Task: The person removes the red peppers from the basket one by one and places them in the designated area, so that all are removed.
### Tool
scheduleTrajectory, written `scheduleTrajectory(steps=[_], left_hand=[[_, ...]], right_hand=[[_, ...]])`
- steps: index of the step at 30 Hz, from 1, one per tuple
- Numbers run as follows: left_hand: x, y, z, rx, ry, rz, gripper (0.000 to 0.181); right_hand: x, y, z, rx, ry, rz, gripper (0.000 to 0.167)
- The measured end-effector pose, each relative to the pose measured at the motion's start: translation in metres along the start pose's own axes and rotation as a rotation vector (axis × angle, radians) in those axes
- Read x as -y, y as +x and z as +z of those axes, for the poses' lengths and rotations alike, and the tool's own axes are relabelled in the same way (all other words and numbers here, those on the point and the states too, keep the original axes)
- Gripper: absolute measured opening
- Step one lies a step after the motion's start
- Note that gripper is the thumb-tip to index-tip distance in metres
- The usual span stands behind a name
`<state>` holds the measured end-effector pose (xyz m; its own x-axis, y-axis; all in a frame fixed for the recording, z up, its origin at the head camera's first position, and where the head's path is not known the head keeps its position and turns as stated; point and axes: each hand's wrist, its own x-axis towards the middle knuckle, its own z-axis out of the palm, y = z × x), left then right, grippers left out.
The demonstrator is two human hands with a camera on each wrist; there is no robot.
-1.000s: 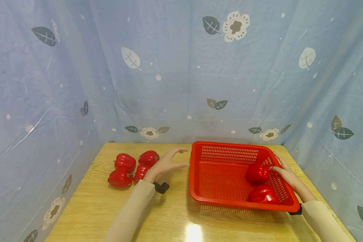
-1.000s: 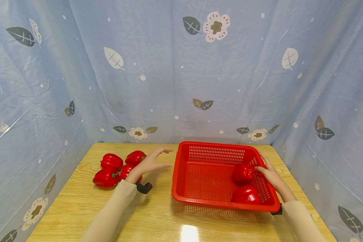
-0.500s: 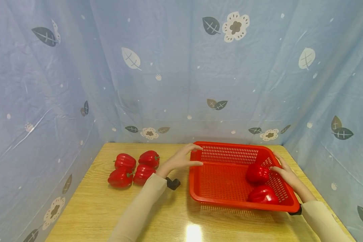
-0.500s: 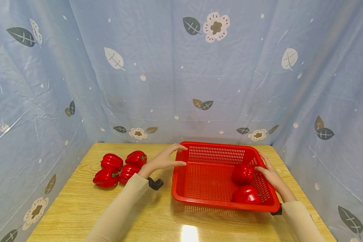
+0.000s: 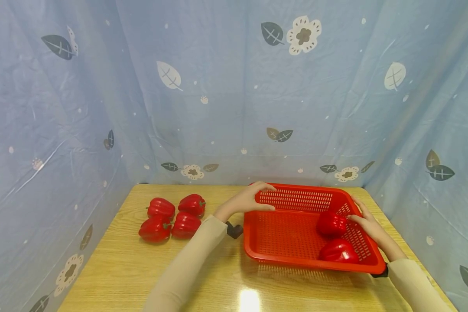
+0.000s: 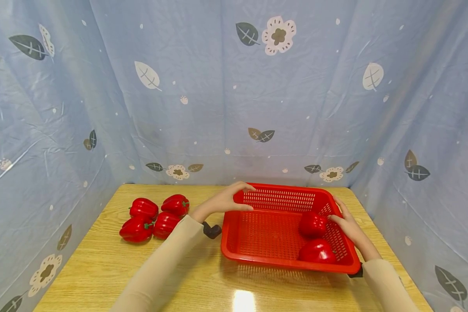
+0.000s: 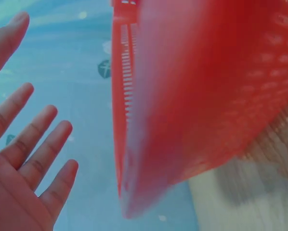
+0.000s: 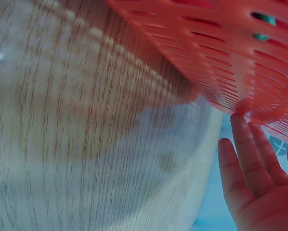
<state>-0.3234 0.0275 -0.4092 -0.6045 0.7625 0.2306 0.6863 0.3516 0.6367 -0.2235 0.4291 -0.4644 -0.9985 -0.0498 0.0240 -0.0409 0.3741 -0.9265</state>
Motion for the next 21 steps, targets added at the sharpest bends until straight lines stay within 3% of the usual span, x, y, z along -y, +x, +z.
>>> scheduleTrajectory(steps=[8, 16, 21], left_hand=[[-0.012, 0.019, 0.004, 0.032, -0.021, 0.045, 0.059], [-0.024, 0.032, 0.016, 0.093, -0.013, 0.014, 0.061], [-0.030, 0.040, 0.027, 0.116, -0.026, 0.036, 0.061]], right_hand=[[0.001, 0.000, 0.000, 0.000, 0.000, -0.009, 0.068], [-0.001, 0.000, -0.001, -0.003, -0.009, -0.037, 0.068], [-0.001, 0.000, -0.002, 0.001, -0.004, -0.022, 0.068]])
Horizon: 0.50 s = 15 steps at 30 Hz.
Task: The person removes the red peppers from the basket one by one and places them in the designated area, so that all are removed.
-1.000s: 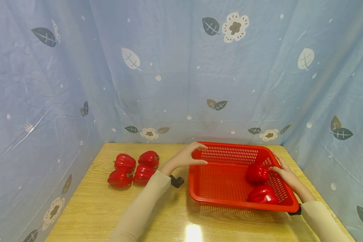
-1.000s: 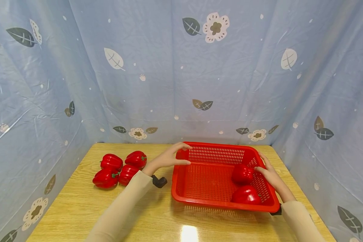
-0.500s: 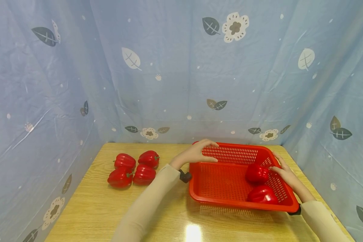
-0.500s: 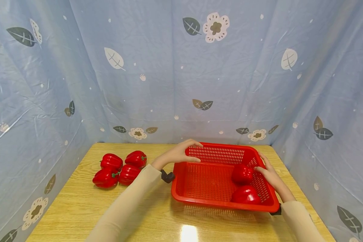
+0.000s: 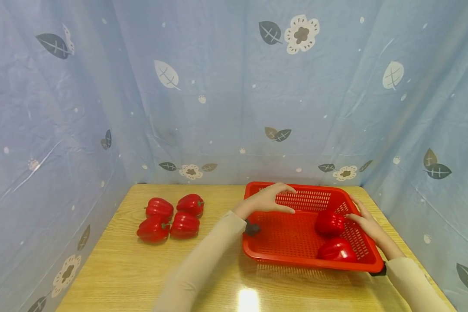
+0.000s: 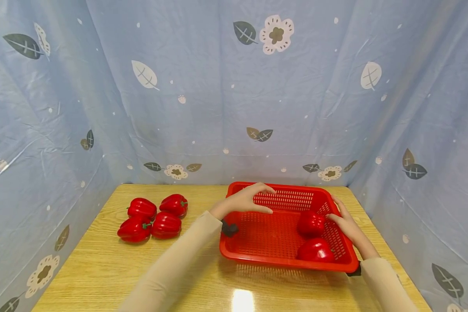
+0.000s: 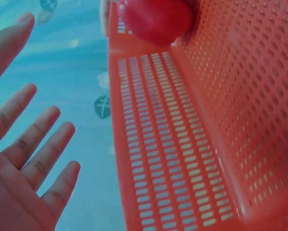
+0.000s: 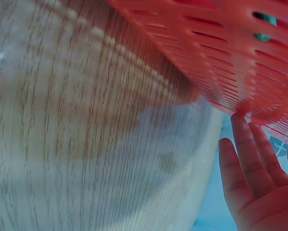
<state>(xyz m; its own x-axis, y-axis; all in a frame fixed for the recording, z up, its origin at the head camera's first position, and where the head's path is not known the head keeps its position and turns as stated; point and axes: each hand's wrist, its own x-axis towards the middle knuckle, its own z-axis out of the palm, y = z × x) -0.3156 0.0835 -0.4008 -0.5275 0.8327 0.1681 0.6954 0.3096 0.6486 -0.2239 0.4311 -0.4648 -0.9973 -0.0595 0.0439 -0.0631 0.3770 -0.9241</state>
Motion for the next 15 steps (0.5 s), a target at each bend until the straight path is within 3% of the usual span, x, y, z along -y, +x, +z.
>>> scheduleTrajectory(steps=[10, 15], left_hand=[[-0.004, 0.017, 0.024, 0.021, 0.001, 0.000, 0.061], [-0.005, 0.025, 0.035, 0.032, 0.046, 0.003, 0.063]], right_hand=[[0.001, 0.000, 0.001, -0.005, -0.002, 0.000, 0.066], [0.001, -0.001, 0.001, -0.007, 0.003, -0.005, 0.067]])
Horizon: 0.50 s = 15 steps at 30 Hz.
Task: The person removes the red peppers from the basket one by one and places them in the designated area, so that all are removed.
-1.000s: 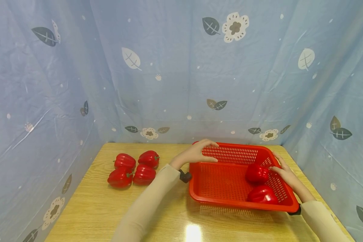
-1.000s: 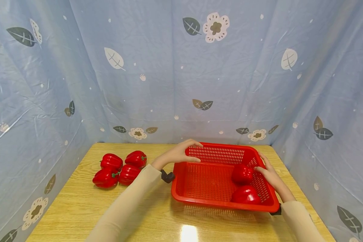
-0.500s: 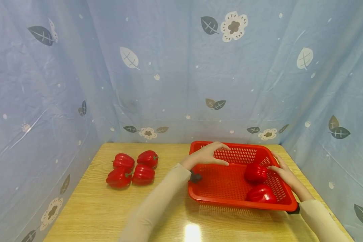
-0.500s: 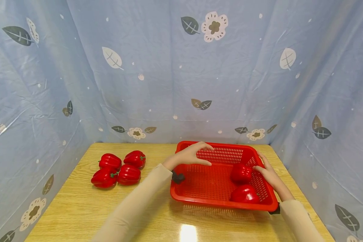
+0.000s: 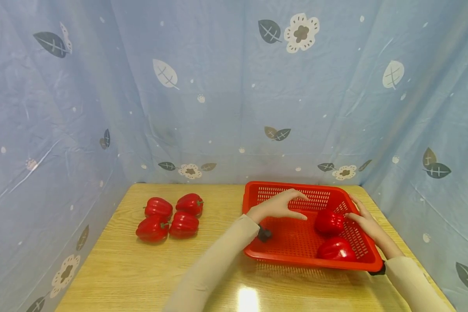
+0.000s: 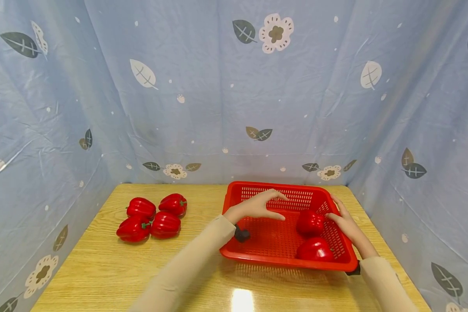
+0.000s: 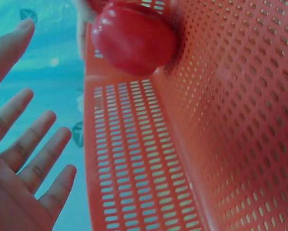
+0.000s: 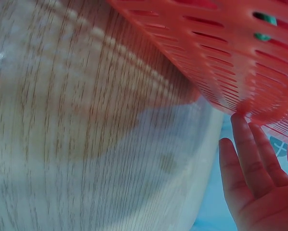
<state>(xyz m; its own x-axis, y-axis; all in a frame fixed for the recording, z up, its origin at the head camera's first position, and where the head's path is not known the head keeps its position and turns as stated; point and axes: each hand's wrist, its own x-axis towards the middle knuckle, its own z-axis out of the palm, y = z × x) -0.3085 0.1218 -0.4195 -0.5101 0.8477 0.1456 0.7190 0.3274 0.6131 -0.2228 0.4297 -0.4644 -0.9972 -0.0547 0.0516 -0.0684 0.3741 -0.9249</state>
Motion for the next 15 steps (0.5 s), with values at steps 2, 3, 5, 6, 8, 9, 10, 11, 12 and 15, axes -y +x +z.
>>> scheduleTrajectory(steps=[2, 3, 5, 6, 8, 9, 10, 11, 12, 15], left_hand=[[0.000, 0.002, 0.004, 0.001, 0.024, -0.006, 0.063], [-0.001, 0.003, 0.006, 0.000, 0.026, -0.007, 0.063], [-0.001, 0.006, 0.010, -0.002, 0.027, -0.014, 0.063], [-0.001, 0.007, 0.012, -0.003, 0.022, -0.017, 0.062], [-0.002, 0.010, 0.015, -0.005, 0.006, -0.018, 0.061], [-0.003, 0.011, 0.016, -0.006, -0.007, -0.020, 0.061], [-0.004, 0.013, 0.017, -0.006, -0.017, -0.023, 0.061], [-0.005, 0.015, 0.019, -0.007, -0.029, -0.023, 0.061], [-0.006, 0.017, 0.020, -0.006, -0.037, -0.028, 0.061], [-0.007, 0.022, 0.026, -0.002, -0.048, -0.049, 0.064]], right_hand=[[0.000, 0.000, 0.001, -0.002, -0.004, -0.005, 0.068], [0.000, 0.000, 0.001, 0.001, -0.009, -0.011, 0.068], [0.000, 0.000, 0.002, 0.000, -0.008, -0.012, 0.068], [0.000, 0.000, 0.002, -0.001, -0.007, -0.009, 0.068], [-0.001, 0.000, 0.002, 0.001, -0.007, -0.008, 0.069], [-0.001, 0.000, 0.002, 0.002, -0.007, -0.004, 0.068], [0.000, 0.000, 0.002, -0.002, -0.003, 0.004, 0.068], [-0.001, 0.000, 0.001, -0.001, -0.003, 0.006, 0.068], [0.000, -0.001, 0.001, -0.002, -0.003, 0.007, 0.068], [0.000, -0.001, 0.000, -0.005, -0.009, 0.004, 0.068]])
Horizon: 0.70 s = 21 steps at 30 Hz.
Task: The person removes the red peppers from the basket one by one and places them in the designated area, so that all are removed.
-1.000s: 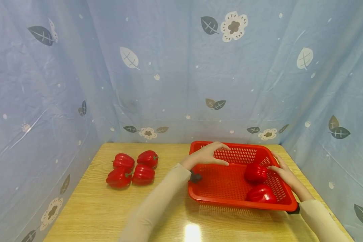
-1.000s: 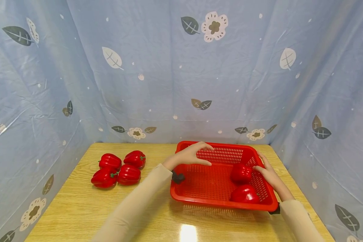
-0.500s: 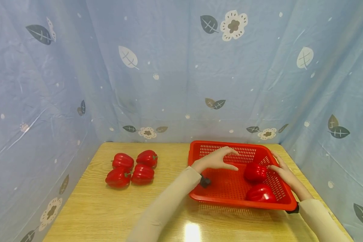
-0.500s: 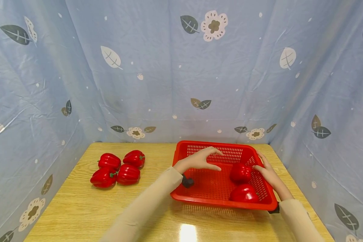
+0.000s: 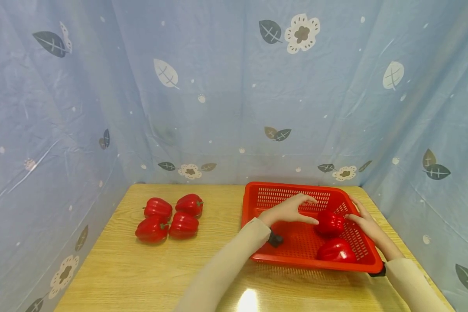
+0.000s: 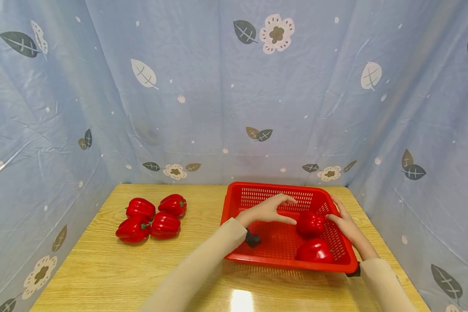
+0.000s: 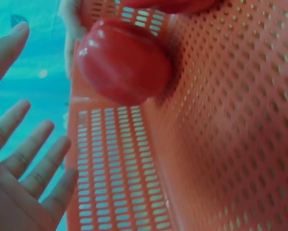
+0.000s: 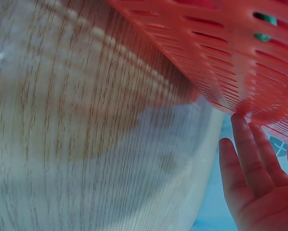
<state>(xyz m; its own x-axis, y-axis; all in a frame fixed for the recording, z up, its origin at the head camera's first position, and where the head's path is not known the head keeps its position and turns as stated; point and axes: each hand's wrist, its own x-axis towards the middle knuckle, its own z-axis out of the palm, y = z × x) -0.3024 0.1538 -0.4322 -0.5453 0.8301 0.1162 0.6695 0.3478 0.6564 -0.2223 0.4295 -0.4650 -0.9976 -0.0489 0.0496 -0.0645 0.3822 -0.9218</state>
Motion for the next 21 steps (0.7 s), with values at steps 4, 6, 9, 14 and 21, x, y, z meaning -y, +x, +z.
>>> scheduleTrajectory(steps=[4, 6, 9, 14, 21], left_hand=[[-0.002, 0.006, 0.009, 0.003, 0.022, -0.035, 0.070], [-0.004, 0.009, 0.013, 0.004, 0.026, -0.048, 0.073], [-0.007, 0.013, 0.020, 0.005, 0.021, -0.059, 0.076], [-0.011, 0.021, 0.030, 0.008, 0.001, -0.050, 0.076], [-0.010, 0.030, 0.040, -0.002, -0.010, -0.068, 0.072]], right_hand=[[-0.001, 0.000, 0.000, -0.005, -0.005, -0.013, 0.068], [-0.001, 0.000, 0.000, -0.006, -0.005, -0.015, 0.068], [-0.001, 0.000, 0.000, -0.006, -0.003, -0.014, 0.068], [0.000, 0.000, 0.001, -0.005, 0.006, -0.001, 0.067], [0.001, 0.000, 0.001, 0.004, 0.016, 0.005, 0.067]])
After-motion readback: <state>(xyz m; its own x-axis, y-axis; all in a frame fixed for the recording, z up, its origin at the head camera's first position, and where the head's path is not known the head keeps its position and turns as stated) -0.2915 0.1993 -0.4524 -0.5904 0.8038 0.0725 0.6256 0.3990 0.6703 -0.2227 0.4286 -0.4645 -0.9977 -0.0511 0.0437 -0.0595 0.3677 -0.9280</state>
